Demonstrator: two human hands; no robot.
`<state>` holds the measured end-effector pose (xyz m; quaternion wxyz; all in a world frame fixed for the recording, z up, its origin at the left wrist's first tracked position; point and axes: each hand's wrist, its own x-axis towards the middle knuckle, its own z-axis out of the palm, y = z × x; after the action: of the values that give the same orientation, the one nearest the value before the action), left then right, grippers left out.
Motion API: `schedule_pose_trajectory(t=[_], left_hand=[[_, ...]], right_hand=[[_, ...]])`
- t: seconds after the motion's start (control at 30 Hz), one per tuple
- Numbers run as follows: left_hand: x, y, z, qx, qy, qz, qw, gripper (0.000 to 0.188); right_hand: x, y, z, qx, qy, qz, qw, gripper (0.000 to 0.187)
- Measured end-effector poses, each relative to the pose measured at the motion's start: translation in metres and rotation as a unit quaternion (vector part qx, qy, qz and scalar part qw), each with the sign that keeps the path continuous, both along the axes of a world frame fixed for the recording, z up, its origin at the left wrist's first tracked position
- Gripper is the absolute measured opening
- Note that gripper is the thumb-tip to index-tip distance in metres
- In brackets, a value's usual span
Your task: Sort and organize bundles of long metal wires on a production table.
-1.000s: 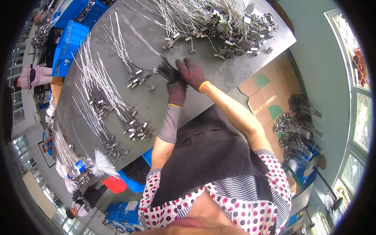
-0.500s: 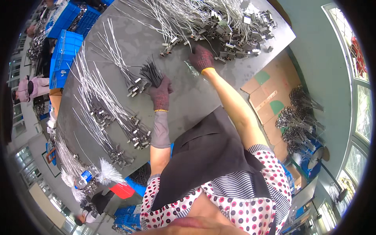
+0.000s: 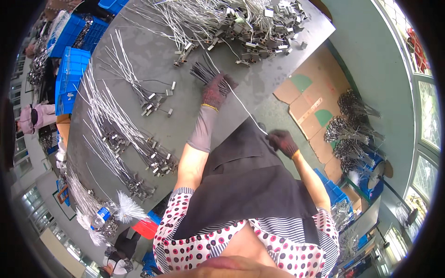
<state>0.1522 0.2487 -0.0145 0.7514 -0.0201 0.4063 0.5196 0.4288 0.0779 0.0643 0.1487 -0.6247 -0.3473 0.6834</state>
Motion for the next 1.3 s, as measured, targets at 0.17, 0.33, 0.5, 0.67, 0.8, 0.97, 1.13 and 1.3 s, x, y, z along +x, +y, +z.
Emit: schedule_pose_trajectory(t=[0.17,0.33,0.5,0.67,0.8,0.97,1.13,1.3], left_hand=[[-0.006,-0.005,0.010,0.178,0.239,0.016,0.954,0.016],[-0.026,0.008,0.044,0.038,0.038,0.131,0.990,0.022],[-0.030,-0.001,0.061,0.039,0.060,0.192,0.979,0.030],[-0.029,-0.018,0.064,0.044,0.100,0.182,0.977,0.028],[-0.013,-0.033,0.060,0.050,0.116,0.154,0.980,0.029],[0.008,-0.053,0.041,0.086,0.131,0.065,0.986,0.031],[0.009,-0.056,0.070,0.048,0.145,0.063,0.986,0.029],[-0.032,-0.048,0.076,0.097,0.249,0.077,0.961,0.027]], right_hand=[[0.055,-0.081,-0.014,-0.034,-0.120,-0.049,0.991,0.028],[0.071,-0.110,-0.008,0.002,-0.180,-0.069,0.981,0.029],[0.095,-0.118,-0.009,0.005,-0.191,-0.079,0.978,0.029],[0.109,-0.107,-0.014,0.000,-0.189,-0.078,0.979,0.029],[0.090,-0.071,-0.035,0.013,-0.149,-0.081,0.985,0.030],[0.007,0.024,-0.026,0.099,-0.058,-0.014,0.993,0.033],[-0.092,0.114,0.020,0.145,0.018,0.002,0.989,0.051],[-0.150,0.149,0.022,0.099,0.141,-0.034,0.984,0.060]])
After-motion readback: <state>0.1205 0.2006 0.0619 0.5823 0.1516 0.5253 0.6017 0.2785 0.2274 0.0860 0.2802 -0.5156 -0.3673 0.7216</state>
